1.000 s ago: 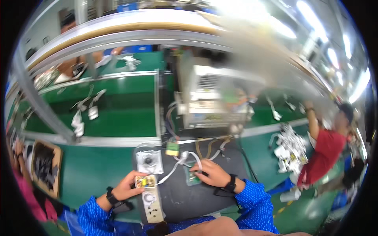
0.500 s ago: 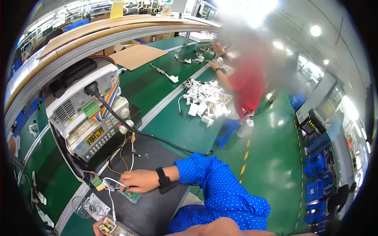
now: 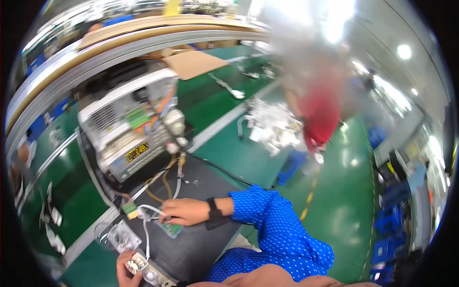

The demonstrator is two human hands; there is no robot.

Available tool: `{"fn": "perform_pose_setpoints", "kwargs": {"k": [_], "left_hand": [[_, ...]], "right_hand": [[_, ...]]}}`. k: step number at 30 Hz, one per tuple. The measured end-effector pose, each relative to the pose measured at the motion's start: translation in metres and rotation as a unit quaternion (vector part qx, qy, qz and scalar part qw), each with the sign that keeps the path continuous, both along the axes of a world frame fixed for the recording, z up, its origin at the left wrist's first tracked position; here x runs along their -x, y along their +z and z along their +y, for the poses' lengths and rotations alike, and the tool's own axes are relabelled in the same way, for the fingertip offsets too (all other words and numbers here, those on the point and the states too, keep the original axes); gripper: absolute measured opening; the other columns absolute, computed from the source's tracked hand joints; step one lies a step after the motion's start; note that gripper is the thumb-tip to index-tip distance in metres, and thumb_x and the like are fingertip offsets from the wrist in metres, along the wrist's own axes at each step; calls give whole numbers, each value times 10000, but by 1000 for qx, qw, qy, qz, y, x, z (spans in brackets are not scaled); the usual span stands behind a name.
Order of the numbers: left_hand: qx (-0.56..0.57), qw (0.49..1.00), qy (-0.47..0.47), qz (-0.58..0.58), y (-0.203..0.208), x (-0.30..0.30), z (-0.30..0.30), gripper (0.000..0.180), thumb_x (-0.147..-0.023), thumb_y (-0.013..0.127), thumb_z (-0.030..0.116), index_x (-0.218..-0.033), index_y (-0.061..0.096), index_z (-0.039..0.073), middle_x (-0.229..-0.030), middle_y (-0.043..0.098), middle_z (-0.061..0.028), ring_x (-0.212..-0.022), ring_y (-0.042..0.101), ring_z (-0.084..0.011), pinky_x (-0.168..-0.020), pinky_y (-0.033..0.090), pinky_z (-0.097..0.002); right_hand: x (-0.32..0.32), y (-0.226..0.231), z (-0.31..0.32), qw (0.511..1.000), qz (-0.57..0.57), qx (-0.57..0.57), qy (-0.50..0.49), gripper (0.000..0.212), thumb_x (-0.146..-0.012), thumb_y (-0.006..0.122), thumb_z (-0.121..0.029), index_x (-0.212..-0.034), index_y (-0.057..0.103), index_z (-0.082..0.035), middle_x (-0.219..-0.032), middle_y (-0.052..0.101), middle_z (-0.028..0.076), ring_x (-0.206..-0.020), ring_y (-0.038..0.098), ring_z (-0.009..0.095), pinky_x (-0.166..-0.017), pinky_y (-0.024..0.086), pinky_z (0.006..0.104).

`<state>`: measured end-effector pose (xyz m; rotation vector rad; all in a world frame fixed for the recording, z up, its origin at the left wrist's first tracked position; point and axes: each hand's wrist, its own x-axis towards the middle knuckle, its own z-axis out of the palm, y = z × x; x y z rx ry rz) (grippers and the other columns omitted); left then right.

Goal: Assembling and testing electronic circuit boards and components on a factory production line.

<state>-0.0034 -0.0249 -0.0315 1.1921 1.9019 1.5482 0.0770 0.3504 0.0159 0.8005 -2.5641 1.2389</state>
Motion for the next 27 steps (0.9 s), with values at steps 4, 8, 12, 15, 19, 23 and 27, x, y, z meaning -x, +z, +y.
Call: {"fn": "perform_pose_setpoints", "kwargs": {"k": [4,8,12,15,19,23,27], "left_hand": [[4,997,-1,-76,36,-9,17,514,-794,727,102,-1233,470,30,-1290,502,-182,-1261,448,-283,-1051,343,-393],[39,997,25,-65,49,-10,17,485,-821,706,81,-1246,477,30,-1325,480,-168,-1281,434,-277,-1066,335,-394],[29,999,18,-41,50,-15,7,518,-832,706,106,-1291,473,49,-1339,479,-152,-1293,425,-277,-1074,333,-393],[15,1000,16,-15,47,-11,14,530,-833,710,127,-1306,481,62,-1338,488,-136,-1292,419,-281,-1077,334,-391],[9,1000,-1,-3,53,-8,10,540,-834,718,134,-1313,476,78,-1357,472,-139,-1306,403,-294,-1089,314,-407],[15,1000,-11,-17,47,-7,10,547,-826,730,138,-1310,480,84,-1361,469,-143,-1307,404,-300,-1090,312,-410],[17,1000,-11,-10,48,-6,14,560,-814,741,137,-1309,484,82,-1354,477,-142,-1299,414,-297,-1084,321,-405]], "right_hand": [[-10,9,2,997,-37,-55,-45,217,-862,605,-103,-1079,595,-114,-1010,528,105,-935,562,307,-796,472,391],[-12,22,-4,994,-71,-73,-34,203,-867,600,-92,-1069,607,-112,-991,533,102,-916,570,302,-782,476,376],[-5,21,-13,992,-94,-75,-41,224,-858,602,-61,-1078,619,-94,-959,552,110,-894,568,296,-778,472,366],[-8,22,-13,990,-122,-48,-59,269,-839,610,-26,-1101,621,-87,-944,568,110,-870,565,294,-768,466,353],[-1,30,-21,992,-92,-60,-63,320,-823,616,-1,-1130,622,-93,-918,580,98,-841,563,275,-741,466,334],[-1,26,-19,991,-100,-63,-70,325,-829,617,0,-1143,616,-84,-918,589,89,-842,571,244,-726,469,315],[-2,30,-15,988,-122,-45,-87,336,-835,611,-4,-1161,610,-83,-921,591,86,-841,571,233,-722,471,308]]}}
